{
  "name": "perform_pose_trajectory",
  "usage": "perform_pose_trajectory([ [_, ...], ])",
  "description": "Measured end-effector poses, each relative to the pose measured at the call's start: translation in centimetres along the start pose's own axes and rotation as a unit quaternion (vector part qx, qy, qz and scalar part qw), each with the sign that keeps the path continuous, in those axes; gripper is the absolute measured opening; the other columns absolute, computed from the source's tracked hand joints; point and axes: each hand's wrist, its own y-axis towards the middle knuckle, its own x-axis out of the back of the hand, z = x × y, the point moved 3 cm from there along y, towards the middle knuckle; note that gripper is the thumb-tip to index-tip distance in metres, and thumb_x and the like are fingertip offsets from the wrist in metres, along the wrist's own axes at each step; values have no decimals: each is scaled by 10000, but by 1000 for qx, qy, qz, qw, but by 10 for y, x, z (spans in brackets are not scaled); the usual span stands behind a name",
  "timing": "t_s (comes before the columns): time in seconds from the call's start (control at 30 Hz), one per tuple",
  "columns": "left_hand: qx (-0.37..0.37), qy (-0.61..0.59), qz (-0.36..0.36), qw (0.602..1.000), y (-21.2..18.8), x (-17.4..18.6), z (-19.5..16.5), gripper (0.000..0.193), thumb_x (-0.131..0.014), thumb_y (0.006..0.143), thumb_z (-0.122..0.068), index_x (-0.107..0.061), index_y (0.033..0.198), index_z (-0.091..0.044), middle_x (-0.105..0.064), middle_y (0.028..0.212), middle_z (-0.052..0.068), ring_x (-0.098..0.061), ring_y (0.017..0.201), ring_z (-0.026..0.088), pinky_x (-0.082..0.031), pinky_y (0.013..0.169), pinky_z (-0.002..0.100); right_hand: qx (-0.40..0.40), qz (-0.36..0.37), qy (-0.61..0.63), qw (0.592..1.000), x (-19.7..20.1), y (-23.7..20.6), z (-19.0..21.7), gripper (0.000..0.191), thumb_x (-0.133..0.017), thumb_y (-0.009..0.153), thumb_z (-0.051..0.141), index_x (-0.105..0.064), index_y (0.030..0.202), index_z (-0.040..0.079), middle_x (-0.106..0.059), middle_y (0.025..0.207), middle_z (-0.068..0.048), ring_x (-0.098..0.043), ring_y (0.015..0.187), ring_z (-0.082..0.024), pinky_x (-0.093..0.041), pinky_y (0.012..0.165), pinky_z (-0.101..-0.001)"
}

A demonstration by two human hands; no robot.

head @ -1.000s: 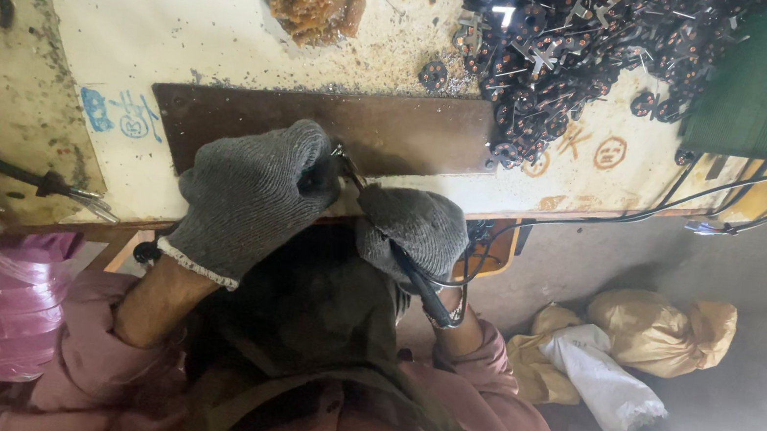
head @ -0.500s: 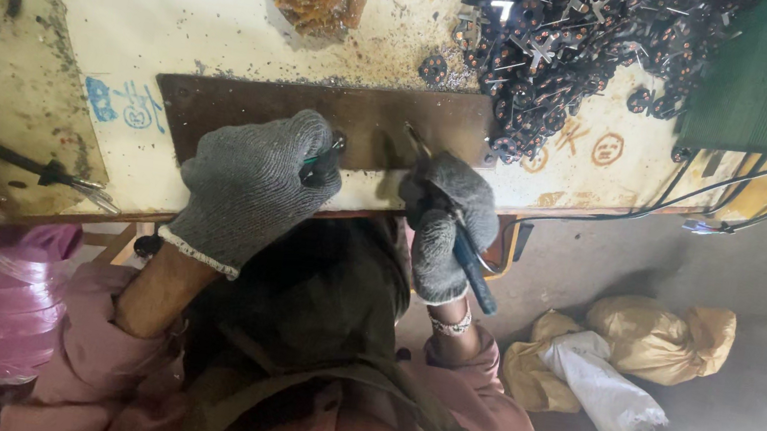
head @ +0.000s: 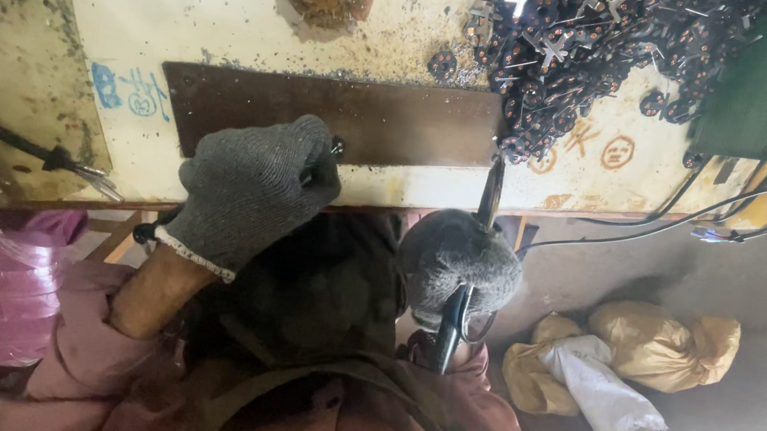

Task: The person solders small electrical components at a workbench, holding a part in one gloved hand and a soldering iron in the other, touching the iron and wire to the component joints. Finished parts are added to a large pile of similar components on the bench, and the person repeats the soldering cycle on new parts.

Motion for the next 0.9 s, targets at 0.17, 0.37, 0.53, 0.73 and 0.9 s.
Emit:
perform_pose_trajectory([
  [0.17, 7, -32, 14, 999, 2, 1, 1, 162, -739, 892, -158, -602, 815, -119, -630, 687, 90, -658, 608, 291, -507, 556, 430, -39, 9, 26, 999, -3, 5, -4, 266, -725, 924, 147, -670, 1164, 46, -693, 1083, -171, -700, 943, -312, -567, 811, -369],
  [0.37, 28, -43, 45, 998, 3, -4, 8, 180, -750, 877, -215, -602, 842, -119, -644, 703, 101, -670, 629, 317, -513, 559, 451, 0, 51, -73, 996, -19, 43, 21, 263, -729, 922, 110, -680, 1178, 75, -714, 1148, -180, -728, 994, -340, -586, 849, -385],
  [0.53, 44, -26, 70, 996, 7, -4, 9, 290, -783, 846, -323, -586, 825, -112, -627, 670, 117, -665, 627, 351, -502, 548, 477, 25, 176, -145, 973, -35, 81, 57, 313, -735, 886, 84, -685, 1195, 88, -721, 1233, -218, -742, 1061, -370, -596, 871, -396],
  [0.73, 56, -34, 52, 997, 9, 2, 4, 303, -802, 849, -311, -584, 829, -103, -633, 674, 120, -662, 620, 358, -500, 545, 480, 1, 117, -160, 980, -40, 88, 55, 427, -872, 888, 188, -650, 1250, 134, -757, 1124, -127, -756, 1036, -305, -591, 868, -373],
  [0.9, 59, -85, 6, 995, 2, 1, 2, 196, -779, 866, -134, -586, 871, -98, -660, 739, 124, -669, 655, 355, -514, 593, 481, 29, 112, -72, 991, -31, 48, 48, 297, -807, 939, 114, -664, 1188, 191, -771, 1148, -100, -787, 960, -245, -621, 831, -320],
])
